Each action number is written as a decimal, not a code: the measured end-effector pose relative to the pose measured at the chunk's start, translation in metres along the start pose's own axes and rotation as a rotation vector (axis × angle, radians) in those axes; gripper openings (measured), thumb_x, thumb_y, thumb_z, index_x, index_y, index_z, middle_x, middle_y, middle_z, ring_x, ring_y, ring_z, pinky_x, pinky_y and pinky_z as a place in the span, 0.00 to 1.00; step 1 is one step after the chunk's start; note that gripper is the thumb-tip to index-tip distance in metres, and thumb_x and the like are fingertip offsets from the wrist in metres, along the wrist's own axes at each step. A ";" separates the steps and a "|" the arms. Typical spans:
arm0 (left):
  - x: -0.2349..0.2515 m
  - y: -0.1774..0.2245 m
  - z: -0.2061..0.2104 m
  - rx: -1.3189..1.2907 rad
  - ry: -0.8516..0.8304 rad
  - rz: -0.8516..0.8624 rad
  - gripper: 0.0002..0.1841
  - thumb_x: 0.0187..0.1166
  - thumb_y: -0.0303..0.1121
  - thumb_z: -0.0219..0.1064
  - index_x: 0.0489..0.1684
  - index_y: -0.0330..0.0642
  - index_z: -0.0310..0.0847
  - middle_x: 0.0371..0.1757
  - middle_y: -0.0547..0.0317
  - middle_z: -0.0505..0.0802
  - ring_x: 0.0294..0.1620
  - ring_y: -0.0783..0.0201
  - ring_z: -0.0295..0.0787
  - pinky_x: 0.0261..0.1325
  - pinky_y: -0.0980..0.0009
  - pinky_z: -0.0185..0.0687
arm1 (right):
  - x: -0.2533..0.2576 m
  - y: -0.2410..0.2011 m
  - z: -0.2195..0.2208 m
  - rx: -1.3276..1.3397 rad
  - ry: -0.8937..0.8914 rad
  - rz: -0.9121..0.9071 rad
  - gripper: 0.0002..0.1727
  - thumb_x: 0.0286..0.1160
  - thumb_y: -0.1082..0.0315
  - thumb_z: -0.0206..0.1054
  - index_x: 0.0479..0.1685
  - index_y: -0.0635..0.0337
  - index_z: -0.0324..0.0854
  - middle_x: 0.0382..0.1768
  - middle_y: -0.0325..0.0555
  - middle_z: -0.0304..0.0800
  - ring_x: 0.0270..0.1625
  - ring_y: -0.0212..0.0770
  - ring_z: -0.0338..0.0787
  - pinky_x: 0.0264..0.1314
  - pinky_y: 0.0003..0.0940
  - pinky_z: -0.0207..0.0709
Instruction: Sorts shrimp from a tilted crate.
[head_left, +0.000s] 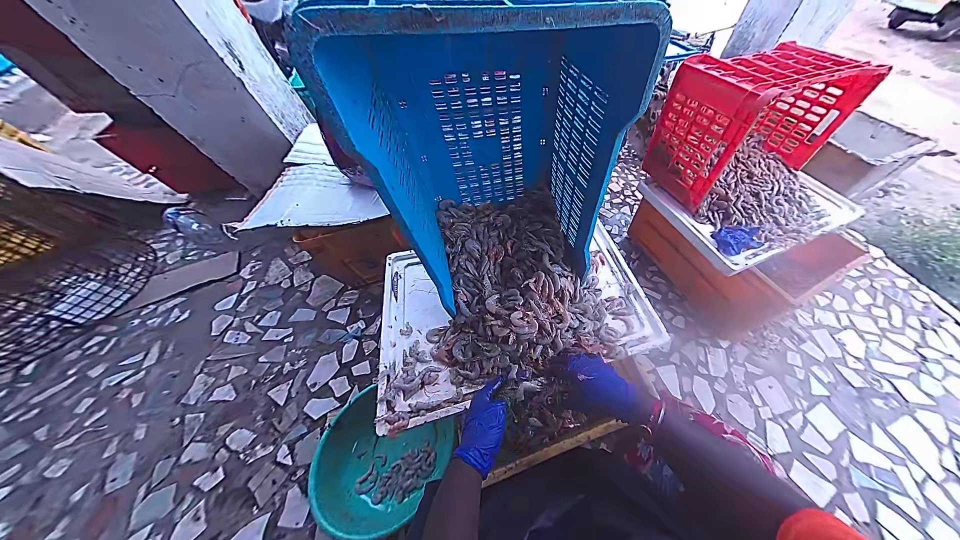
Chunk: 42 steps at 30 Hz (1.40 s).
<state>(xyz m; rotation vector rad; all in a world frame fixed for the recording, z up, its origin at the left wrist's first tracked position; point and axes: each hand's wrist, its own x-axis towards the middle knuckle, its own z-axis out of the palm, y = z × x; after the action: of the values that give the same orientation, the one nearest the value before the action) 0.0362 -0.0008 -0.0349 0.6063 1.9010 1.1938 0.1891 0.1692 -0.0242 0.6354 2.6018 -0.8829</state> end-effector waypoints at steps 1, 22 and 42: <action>-0.002 0.000 0.004 -0.106 0.005 0.013 0.20 0.81 0.17 0.50 0.67 0.28 0.81 0.67 0.43 0.88 0.68 0.65 0.82 0.75 0.67 0.74 | 0.003 -0.007 0.007 -0.010 0.052 -0.012 0.30 0.81 0.45 0.64 0.82 0.41 0.75 0.81 0.48 0.77 0.82 0.56 0.76 0.82 0.64 0.64; -0.020 -0.056 -0.157 0.880 0.285 -0.563 0.36 0.76 0.24 0.65 0.90 0.57 0.65 0.77 0.34 0.81 0.76 0.36 0.80 0.72 0.37 0.78 | 0.086 -0.040 -0.031 -0.086 0.373 0.269 0.25 0.78 0.57 0.62 0.76 0.47 0.81 0.70 0.49 0.88 0.73 0.52 0.85 0.75 0.57 0.75; 0.020 0.024 -0.007 0.216 0.032 0.087 0.30 0.75 0.18 0.61 0.71 0.65 0.87 0.70 0.68 0.92 0.74 0.67 0.84 0.81 0.58 0.75 | 0.025 -0.048 -0.014 0.305 0.144 0.085 0.21 0.87 0.58 0.58 0.70 0.56 0.83 0.64 0.53 0.90 0.68 0.47 0.88 0.75 0.51 0.75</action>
<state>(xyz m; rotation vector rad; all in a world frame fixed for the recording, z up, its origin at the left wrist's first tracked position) 0.0189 0.0212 -0.0187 0.7966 2.0653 1.0638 0.1410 0.1516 -0.0007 0.9132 2.5611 -1.2614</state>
